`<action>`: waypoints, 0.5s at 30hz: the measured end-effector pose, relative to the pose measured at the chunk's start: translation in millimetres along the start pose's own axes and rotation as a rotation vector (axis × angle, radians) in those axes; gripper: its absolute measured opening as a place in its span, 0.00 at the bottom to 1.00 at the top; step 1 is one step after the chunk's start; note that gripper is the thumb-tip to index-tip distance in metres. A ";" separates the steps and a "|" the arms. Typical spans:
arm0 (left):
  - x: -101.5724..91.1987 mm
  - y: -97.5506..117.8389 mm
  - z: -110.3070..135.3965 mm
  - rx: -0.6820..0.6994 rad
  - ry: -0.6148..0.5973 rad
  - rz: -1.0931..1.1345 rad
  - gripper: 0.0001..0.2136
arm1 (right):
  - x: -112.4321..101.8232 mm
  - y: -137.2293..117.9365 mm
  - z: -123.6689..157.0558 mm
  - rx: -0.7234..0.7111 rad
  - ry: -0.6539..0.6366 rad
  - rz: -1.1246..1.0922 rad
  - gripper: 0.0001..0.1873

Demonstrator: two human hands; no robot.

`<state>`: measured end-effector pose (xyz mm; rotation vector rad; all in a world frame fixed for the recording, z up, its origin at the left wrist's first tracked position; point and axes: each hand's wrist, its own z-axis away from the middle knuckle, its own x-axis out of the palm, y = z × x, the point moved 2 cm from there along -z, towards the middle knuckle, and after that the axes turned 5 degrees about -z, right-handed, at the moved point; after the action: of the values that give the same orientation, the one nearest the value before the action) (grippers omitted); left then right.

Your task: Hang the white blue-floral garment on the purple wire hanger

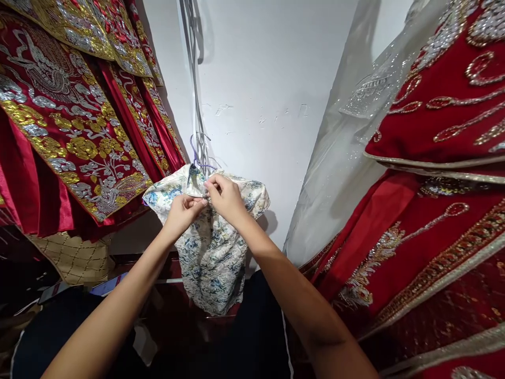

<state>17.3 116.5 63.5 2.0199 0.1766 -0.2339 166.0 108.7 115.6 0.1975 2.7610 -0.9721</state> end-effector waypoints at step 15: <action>-49.9 -2.3 -13.5 0.204 0.327 -0.634 0.24 | -97.9 41.3 77.0 0.284 0.414 -0.861 0.12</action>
<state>-30.5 128.5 79.4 2.1409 1.0408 -0.3239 280.5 86.5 55.5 -0.9267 3.0829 -1.6681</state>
